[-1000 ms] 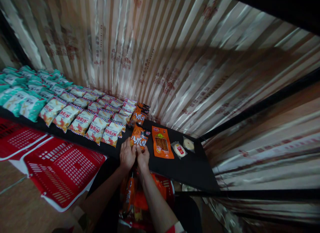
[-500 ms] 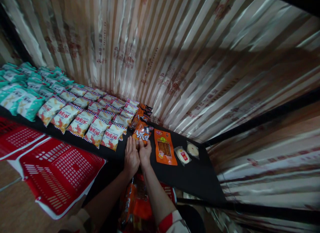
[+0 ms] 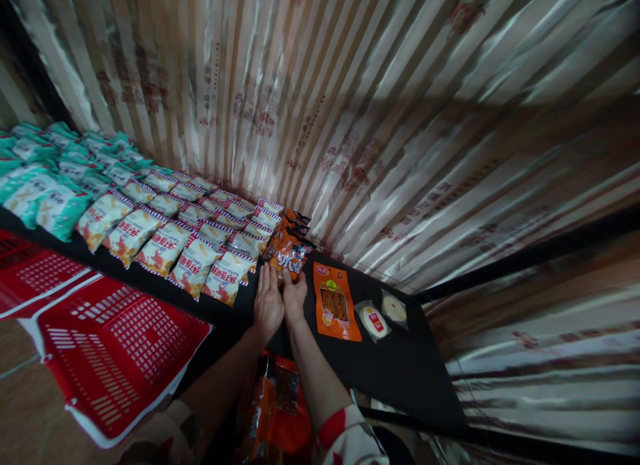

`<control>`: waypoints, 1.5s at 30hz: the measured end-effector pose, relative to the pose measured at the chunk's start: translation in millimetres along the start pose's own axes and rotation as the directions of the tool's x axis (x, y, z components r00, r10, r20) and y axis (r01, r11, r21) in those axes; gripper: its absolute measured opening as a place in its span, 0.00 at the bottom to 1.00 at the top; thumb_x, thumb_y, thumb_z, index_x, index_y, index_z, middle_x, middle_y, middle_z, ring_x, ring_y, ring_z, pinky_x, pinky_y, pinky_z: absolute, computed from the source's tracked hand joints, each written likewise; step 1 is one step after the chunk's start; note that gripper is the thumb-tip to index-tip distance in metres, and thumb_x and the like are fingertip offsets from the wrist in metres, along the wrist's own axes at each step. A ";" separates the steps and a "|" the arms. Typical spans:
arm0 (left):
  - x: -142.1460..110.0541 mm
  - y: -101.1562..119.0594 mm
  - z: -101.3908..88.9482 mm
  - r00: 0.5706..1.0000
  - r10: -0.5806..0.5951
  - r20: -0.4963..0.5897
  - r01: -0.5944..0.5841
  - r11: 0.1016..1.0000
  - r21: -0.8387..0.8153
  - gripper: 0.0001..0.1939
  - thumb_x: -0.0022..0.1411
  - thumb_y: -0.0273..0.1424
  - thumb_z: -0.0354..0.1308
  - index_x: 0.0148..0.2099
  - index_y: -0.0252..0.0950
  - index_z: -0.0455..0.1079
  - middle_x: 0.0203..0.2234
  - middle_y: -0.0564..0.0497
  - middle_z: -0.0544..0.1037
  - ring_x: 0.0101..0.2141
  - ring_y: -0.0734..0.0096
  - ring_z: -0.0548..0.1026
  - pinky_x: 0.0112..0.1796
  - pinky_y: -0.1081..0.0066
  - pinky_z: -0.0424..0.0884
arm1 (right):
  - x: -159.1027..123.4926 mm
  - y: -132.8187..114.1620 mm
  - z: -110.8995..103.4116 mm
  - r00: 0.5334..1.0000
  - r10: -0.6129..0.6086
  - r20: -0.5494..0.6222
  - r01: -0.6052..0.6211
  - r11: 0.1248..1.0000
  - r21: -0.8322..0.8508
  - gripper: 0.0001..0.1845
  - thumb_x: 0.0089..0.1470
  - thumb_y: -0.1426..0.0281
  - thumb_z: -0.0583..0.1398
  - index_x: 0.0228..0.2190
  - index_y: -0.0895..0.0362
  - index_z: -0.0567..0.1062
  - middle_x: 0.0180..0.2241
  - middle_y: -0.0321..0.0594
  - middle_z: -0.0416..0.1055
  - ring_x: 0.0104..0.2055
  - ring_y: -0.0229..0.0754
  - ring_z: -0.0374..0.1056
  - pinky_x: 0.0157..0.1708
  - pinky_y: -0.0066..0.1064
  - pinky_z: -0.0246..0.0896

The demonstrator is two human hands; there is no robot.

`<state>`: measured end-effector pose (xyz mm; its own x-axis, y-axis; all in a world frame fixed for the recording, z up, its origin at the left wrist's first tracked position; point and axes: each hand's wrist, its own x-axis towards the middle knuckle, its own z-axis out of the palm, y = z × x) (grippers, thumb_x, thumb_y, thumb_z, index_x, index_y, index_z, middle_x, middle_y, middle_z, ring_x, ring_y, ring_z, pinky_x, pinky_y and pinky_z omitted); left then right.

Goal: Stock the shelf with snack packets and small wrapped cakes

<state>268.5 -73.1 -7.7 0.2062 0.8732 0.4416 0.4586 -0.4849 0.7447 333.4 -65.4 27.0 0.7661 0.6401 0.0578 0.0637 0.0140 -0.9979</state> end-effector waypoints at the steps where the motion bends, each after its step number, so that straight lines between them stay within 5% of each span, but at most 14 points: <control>1: 1.5 -0.1 -0.1 1.000 0.001 -0.005 -0.001 1.000 -0.001 0.28 0.61 0.21 0.39 0.63 0.25 0.50 0.63 0.36 0.50 0.63 0.62 0.44 0.60 0.59 0.51 | 1.6 0.4 1.0 1.000 0.000 0.005 0.000 1.000 0.005 0.20 0.42 0.60 0.61 0.36 0.59 0.69 0.36 0.44 0.75 0.35 0.42 0.70 0.37 0.32 0.65; 16: 12.2 1.6 -2.2 0.998 -0.064 -0.010 0.064 0.998 -0.002 0.29 0.58 0.18 0.40 0.63 0.26 0.52 0.63 0.38 0.50 0.64 0.63 0.43 0.60 0.59 0.51 | 8.9 -4.1 11.2 1.000 -0.025 0.006 0.025 0.999 -0.034 0.19 0.43 0.60 0.60 0.36 0.59 0.69 0.33 0.43 0.75 0.34 0.41 0.70 0.37 0.32 0.64; 29: 12.3 -1.1 1.8 0.993 -0.094 -0.075 0.095 0.995 0.013 0.29 0.59 0.19 0.42 0.63 0.28 0.53 0.63 0.39 0.53 0.63 0.60 0.46 0.60 0.56 0.51 | 6.0 -4.9 10.1 0.990 -0.059 0.126 0.072 0.993 -0.096 0.19 0.48 0.58 0.58 0.38 0.58 0.70 0.35 0.41 0.75 0.36 0.41 0.70 0.39 0.32 0.63; 37: 12.3 -0.1 2.3 0.990 -0.123 -0.068 0.124 0.992 0.011 0.30 0.57 0.18 0.43 0.63 0.27 0.51 0.62 0.36 0.52 0.63 0.59 0.47 0.60 0.56 0.52 | 15.6 20.1 3.2 0.982 -0.188 -0.030 0.176 0.955 -0.237 0.31 0.49 0.55 0.57 0.51 0.60 0.66 0.52 0.51 0.65 0.54 0.47 0.60 0.53 0.38 0.54; 45: 12.3 0.8 3.6 0.984 -0.157 -0.080 0.158 0.987 0.007 0.29 0.58 0.19 0.44 0.62 0.24 0.53 0.62 0.34 0.53 0.63 0.56 0.47 0.59 0.55 0.53 | 22.1 19.3 5.4 0.963 -0.267 0.034 0.265 0.918 -0.295 0.25 0.51 0.56 0.55 0.46 0.59 0.70 0.48 0.49 0.67 0.52 0.47 0.60 0.54 0.42 0.52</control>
<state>274.5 -62.6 -3.5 0.0621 0.9316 0.3581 0.4910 -0.3408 0.8017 348.1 -46.8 8.9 0.6988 0.6390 0.3213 0.4504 -0.0441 -0.8918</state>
